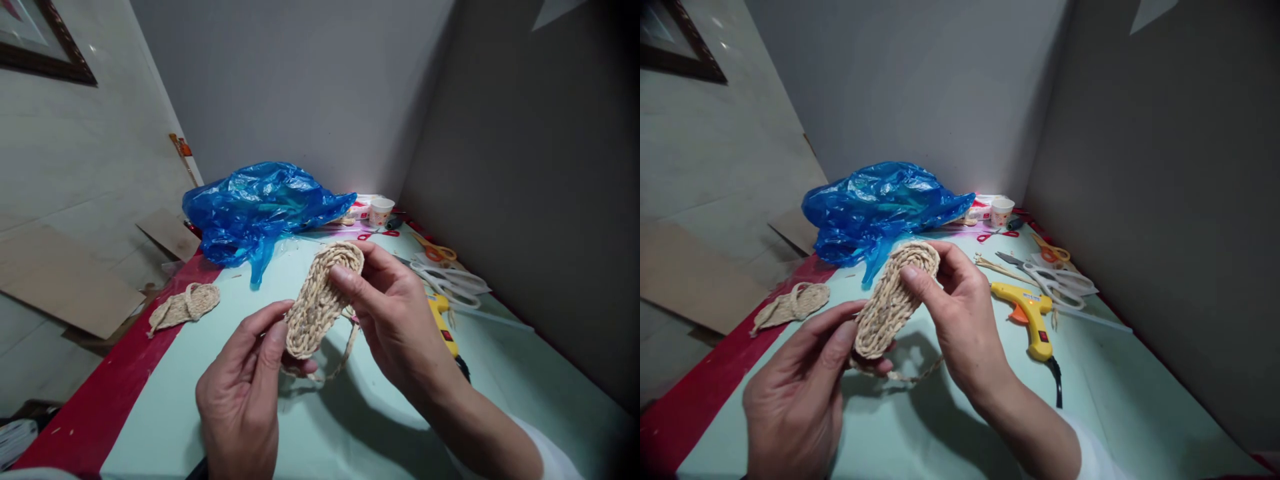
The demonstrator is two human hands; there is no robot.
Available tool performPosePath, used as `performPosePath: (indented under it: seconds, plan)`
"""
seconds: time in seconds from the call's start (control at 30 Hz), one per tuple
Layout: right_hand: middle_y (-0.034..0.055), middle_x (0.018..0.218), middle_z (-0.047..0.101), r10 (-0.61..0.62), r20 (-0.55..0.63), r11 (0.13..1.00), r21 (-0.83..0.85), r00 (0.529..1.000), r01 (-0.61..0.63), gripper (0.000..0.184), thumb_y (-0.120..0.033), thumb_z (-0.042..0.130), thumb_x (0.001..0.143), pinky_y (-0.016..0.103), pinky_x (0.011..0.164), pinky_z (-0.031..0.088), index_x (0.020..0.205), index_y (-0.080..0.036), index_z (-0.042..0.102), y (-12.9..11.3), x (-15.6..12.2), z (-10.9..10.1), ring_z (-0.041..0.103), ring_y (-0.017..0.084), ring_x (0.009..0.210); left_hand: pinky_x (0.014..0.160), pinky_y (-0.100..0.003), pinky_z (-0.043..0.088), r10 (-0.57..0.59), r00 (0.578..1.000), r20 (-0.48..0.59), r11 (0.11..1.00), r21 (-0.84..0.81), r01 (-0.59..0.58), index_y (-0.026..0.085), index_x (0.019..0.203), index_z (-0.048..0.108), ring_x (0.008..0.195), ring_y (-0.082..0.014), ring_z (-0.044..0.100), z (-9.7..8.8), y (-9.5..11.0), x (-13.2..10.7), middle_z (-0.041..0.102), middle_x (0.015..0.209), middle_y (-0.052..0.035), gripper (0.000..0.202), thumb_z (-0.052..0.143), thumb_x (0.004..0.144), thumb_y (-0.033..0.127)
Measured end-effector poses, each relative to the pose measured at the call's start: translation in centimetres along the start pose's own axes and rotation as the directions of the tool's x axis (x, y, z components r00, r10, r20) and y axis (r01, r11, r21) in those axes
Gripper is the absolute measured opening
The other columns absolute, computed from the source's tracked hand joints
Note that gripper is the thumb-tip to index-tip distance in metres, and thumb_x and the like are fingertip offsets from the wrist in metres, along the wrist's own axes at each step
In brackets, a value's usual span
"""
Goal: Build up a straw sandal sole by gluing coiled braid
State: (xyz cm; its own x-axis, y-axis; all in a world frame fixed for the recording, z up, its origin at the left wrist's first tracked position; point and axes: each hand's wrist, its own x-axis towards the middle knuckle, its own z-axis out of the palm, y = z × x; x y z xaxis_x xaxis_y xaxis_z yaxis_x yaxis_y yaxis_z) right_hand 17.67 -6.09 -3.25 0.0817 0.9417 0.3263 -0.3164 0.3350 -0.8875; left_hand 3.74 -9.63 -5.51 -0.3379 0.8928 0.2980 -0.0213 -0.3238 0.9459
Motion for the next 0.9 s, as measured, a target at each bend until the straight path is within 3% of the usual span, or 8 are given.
performPosePath:
  seconds: [0.13,0.27,0.43,0.53,0.7,0.9]
  plan:
    - [0.0015,0.102,0.068,-0.043,-0.042,0.998,-0.046,0.998,0.041,0.015,-0.027,0.072,0.09,0.03,0.083,0.051,0.104,-0.024,0.067,0.1,-0.1,0.3,0.063,0.015,0.092,0.051,-0.014,0.057,0.066,0.998,-0.021,0.994,0.094,-0.064,0.03,0.093,0.083,0.049,-0.0089,0.069,0.2,-0.1,-0.1,0.081,0.08,0.0048,0.013,0.071,0.086,0.027]
    - [0.0017,0.101,0.068,-0.058,-0.086,0.996,-0.071,0.995,0.052,0.016,-0.027,0.072,0.089,0.031,0.082,0.051,0.103,-0.023,0.068,0.3,-0.1,0.6,0.063,0.016,0.092,0.058,-0.015,0.058,0.088,0.995,-0.047,0.992,0.1,-0.083,0.03,0.095,0.082,0.061,-0.0115,0.073,0.4,0.1,-0.6,0.081,0.088,0.0034,0.014,0.072,0.085,0.03]
    - [0.0016,0.098,0.068,-0.053,-0.102,0.997,-0.055,0.993,0.047,0.017,-0.027,0.073,0.087,0.029,0.078,0.05,0.102,-0.022,0.067,0.7,-0.2,0.9,0.062,0.016,0.089,0.055,-0.017,0.059,-0.065,0.996,-0.062,0.993,0.098,0.071,0.028,0.099,0.081,0.054,-0.0132,0.073,0.3,0.3,-1.0,0.082,0.081,0.0025,0.022,0.081,0.077,0.031]
    - [0.0015,0.098,0.067,-0.006,-0.097,1.0,-0.007,0.995,0.005,0.017,-0.027,0.073,0.087,0.028,0.081,0.048,0.101,-0.02,0.065,1.2,-0.2,1.0,0.06,0.014,0.09,0.056,-0.019,0.062,-0.157,0.987,-0.034,0.988,0.001,0.157,0.024,0.098,0.082,0.057,-0.0167,0.075,0.0,-0.2,-0.8,0.083,0.08,-0.0002,0.027,0.084,0.073,0.033]
    - [0.0018,0.095,0.063,0.122,-0.008,0.991,0.061,0.992,-0.122,0.02,-0.031,0.071,0.088,0.026,0.079,0.048,0.101,-0.018,0.063,1.3,0.0,0.5,0.057,0.014,0.089,0.055,-0.019,0.061,-0.28,0.96,-0.005,0.953,-0.121,0.278,0.021,0.1,0.082,0.058,-0.0166,0.075,-0.7,-1.2,-0.1,0.083,0.084,-0.0039,0.033,0.087,0.07,0.033]
    - [0.0055,0.096,0.064,0.256,0.169,0.955,0.11,0.952,-0.276,0.025,-0.039,0.069,0.091,0.025,0.08,0.051,0.096,-0.016,0.065,1.6,0.1,-0.9,0.06,0.015,0.09,0.058,-0.018,0.061,-0.353,0.935,0.026,0.915,-0.198,0.351,0.021,0.1,0.083,0.059,-0.015,0.075,-1.1,-1.8,0.1,0.084,0.094,-0.0055,0.037,0.09,0.066,0.032]
